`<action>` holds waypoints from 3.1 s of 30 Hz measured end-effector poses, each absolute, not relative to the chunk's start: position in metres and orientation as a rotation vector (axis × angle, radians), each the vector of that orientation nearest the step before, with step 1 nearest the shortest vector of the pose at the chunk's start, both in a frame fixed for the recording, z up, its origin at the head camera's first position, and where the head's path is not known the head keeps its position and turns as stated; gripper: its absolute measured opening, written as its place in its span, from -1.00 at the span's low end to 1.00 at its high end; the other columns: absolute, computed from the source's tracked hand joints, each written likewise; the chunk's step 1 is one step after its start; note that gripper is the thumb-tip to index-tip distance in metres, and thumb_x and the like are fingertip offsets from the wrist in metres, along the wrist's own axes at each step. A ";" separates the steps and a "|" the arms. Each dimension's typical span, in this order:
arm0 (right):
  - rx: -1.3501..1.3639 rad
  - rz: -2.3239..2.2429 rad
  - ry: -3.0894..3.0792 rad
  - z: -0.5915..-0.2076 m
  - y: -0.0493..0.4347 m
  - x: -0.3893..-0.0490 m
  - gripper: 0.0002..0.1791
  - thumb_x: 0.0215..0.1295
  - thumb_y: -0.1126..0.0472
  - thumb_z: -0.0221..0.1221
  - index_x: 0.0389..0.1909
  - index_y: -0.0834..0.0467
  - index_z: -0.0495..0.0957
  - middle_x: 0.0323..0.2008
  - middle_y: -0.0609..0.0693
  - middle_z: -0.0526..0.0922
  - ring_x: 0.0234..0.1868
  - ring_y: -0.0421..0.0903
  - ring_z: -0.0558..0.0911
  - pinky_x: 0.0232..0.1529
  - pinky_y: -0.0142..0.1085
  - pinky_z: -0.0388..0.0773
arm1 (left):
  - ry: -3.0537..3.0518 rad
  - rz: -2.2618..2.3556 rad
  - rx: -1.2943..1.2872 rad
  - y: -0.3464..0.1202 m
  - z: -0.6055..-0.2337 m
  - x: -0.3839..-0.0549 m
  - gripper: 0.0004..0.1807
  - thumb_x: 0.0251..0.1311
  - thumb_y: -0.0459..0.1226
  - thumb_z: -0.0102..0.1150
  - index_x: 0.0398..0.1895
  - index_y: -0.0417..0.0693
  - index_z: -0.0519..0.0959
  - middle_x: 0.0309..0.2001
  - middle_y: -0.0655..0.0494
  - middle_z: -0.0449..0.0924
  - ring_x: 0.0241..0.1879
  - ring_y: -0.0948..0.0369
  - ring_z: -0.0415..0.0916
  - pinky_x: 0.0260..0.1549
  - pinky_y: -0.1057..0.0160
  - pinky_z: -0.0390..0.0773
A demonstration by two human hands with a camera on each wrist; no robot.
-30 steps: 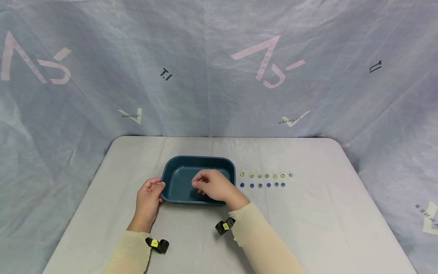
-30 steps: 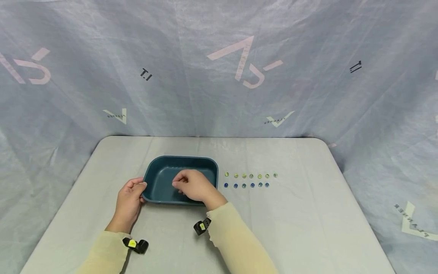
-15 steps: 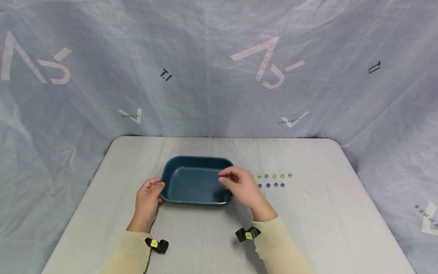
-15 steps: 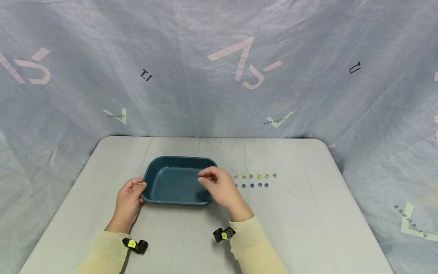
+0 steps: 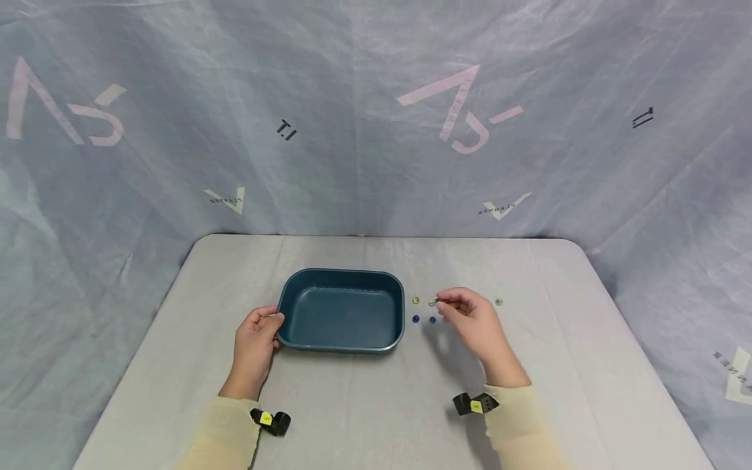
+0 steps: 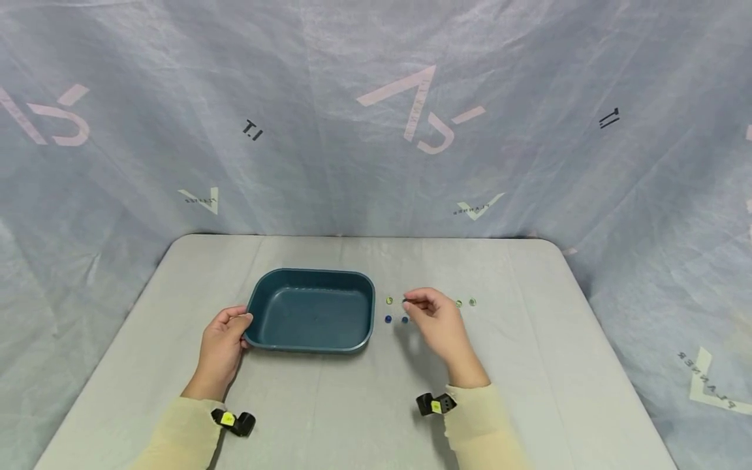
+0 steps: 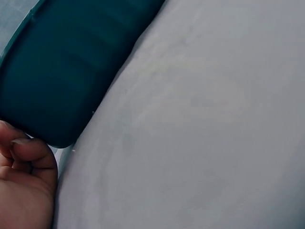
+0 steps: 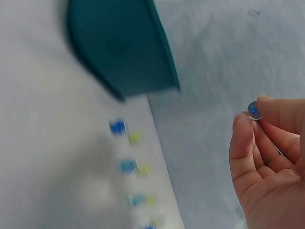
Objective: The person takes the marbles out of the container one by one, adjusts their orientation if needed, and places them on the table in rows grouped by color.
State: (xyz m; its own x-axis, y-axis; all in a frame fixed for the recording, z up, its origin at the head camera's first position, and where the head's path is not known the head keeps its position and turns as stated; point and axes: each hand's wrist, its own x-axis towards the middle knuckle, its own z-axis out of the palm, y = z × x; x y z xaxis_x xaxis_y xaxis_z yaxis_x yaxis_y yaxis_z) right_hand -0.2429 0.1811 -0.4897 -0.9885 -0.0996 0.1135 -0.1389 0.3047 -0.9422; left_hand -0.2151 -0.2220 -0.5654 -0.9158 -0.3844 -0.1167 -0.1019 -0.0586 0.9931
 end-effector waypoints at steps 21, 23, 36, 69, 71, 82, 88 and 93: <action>-0.177 1.499 -2.544 -0.504 0.286 -0.241 -0.72 0.38 0.23 0.34 0.00 0.31 0.67 -0.24 -0.02 0.75 -0.30 -0.31 0.67 -0.25 -0.43 0.61 | -2.016 -2.075 0.535 -0.221 -0.566 -0.215 -0.77 0.42 -0.35 0.21 0.06 -0.26 0.54 -0.36 0.05 0.60 -0.56 0.30 0.46 -0.57 0.38 0.51; -0.203 1.490 -2.572 -0.509 0.290 -0.241 -0.71 0.37 0.23 0.35 0.01 0.31 0.67 -0.24 -0.01 0.75 -0.29 -0.34 0.66 -0.26 -0.45 0.59 | -2.015 -2.074 0.533 -0.220 -0.566 -0.215 -0.77 0.41 -0.35 0.22 0.05 -0.27 0.53 -0.36 0.04 0.60 -0.56 0.30 0.45 -0.57 0.38 0.50; -0.348 1.490 -2.700 -0.541 0.300 -0.244 -0.68 0.37 0.20 0.33 0.06 0.26 0.68 -0.13 0.12 0.75 -0.25 -0.17 0.69 -0.31 -0.35 0.60 | -2.017 -2.087 0.528 -0.216 -0.565 -0.216 -0.75 0.41 -0.34 0.22 0.06 -0.28 0.52 -0.36 0.07 0.61 -0.56 0.30 0.44 -0.56 0.37 0.50; -0.575 1.423 -2.689 -0.555 0.281 -0.250 -0.70 0.35 0.20 0.34 0.05 0.21 0.72 0.02 0.20 0.71 -0.20 -0.10 0.69 -0.34 -0.43 0.58 | -2.038 -2.080 0.528 -0.222 -0.563 -0.214 -0.74 0.42 -0.33 0.21 0.09 -0.27 0.53 -0.37 0.13 0.63 -0.56 0.30 0.44 -0.57 0.37 0.50; -0.564 1.402 -2.693 -0.555 0.280 -0.251 -0.70 0.35 0.20 0.34 0.05 0.21 0.73 0.03 0.20 0.71 -0.18 -0.09 0.69 -0.34 -0.44 0.58 | -2.036 -2.084 0.524 -0.222 -0.562 -0.214 -0.74 0.42 -0.34 0.21 0.09 -0.27 0.52 -0.37 0.12 0.62 -0.56 0.30 0.44 -0.56 0.37 0.50; -0.577 1.349 -2.695 -0.557 0.277 -0.252 -0.70 0.36 0.23 0.32 0.06 0.21 0.72 0.05 0.22 0.70 -0.07 0.02 0.70 -0.32 -0.45 0.56 | -2.036 -2.093 0.529 -0.221 -0.561 -0.214 -0.72 0.41 -0.34 0.21 0.10 -0.28 0.51 -0.35 0.09 0.62 -0.56 0.30 0.45 -0.57 0.37 0.49; -0.599 1.335 -2.700 -0.556 0.275 -0.251 -0.71 0.36 0.22 0.32 0.06 0.20 0.73 0.07 0.21 0.68 -0.03 0.04 0.68 -0.31 -0.41 0.55 | -2.051 -2.081 0.530 -0.220 -0.561 -0.215 -0.73 0.41 -0.35 0.20 0.10 -0.26 0.52 -0.34 0.09 0.62 -0.56 0.30 0.46 -0.57 0.37 0.49; -0.602 1.364 -2.690 -0.553 0.273 -0.250 -0.70 0.35 0.22 0.32 0.06 0.21 0.72 0.09 0.21 0.68 -0.03 0.04 0.68 -0.34 -0.46 0.54 | -2.041 -2.080 0.532 -0.221 -0.562 -0.215 -0.74 0.41 -0.36 0.20 0.10 -0.25 0.52 -0.34 0.09 0.62 -0.57 0.30 0.46 -0.59 0.36 0.48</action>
